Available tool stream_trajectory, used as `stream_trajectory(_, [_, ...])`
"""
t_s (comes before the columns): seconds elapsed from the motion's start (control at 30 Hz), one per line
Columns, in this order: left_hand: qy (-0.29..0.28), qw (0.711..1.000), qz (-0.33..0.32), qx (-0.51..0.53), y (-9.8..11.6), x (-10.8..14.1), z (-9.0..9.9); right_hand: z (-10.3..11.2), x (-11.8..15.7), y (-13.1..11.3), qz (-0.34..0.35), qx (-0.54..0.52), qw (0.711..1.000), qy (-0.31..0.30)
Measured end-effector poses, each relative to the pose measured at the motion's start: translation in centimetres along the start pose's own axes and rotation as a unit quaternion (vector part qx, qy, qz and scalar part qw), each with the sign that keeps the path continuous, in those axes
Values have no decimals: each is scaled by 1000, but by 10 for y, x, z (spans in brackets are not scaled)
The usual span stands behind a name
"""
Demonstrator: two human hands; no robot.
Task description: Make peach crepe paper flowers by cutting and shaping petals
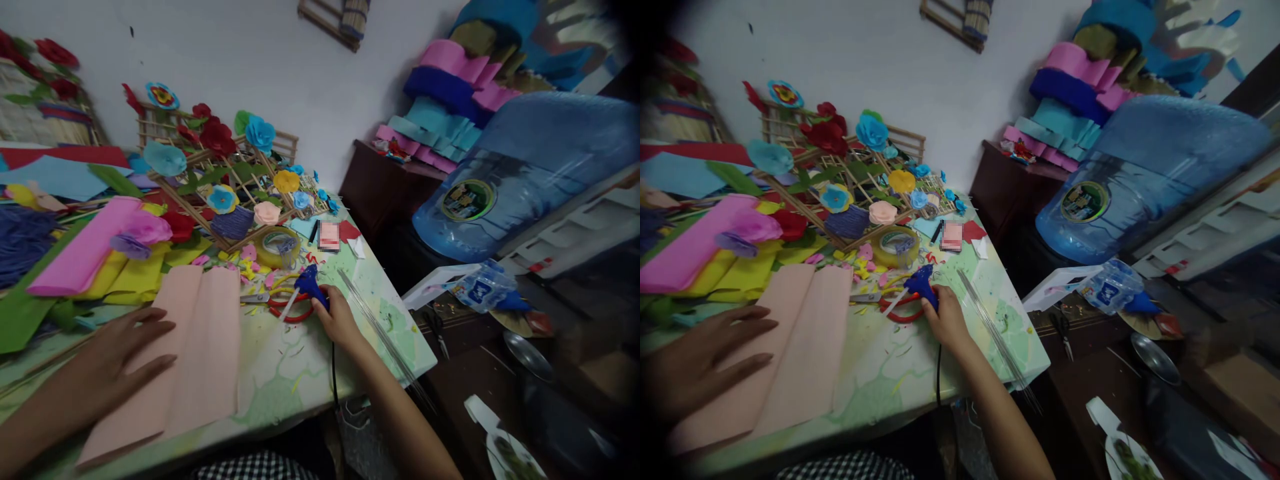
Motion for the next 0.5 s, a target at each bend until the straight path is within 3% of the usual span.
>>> stream_trajectory(0.1, [-31,999,11,-12,4,-6,-6,8,-6,11,-23,-83,995,46])
stream_trajectory(0.17, [-45,999,7,-8,6,-8,-7,19,-10,17,-26,-66,994,83])
stream_trajectory(0.23, [-49,999,4,2,6,-9,-4,31,-15,22,-29,20,993,112])
stream_trajectory(0.33, [-66,998,-13,23,10,-13,6,39,-23,38,-62,216,970,88])
stream_trajectory(0.5, [-85,996,-3,32,9,-18,25,44,-25,66,-102,293,949,53])
Point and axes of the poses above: each hand's wrist, its own x-axis away from the middle knuckle, its own z-axis out of the back of the hand, y = z × x, the point moved 9 cm from there along -x, towards the middle knuckle, and after that the axes turned 2 degrees about -y, right-handed, at the moved point
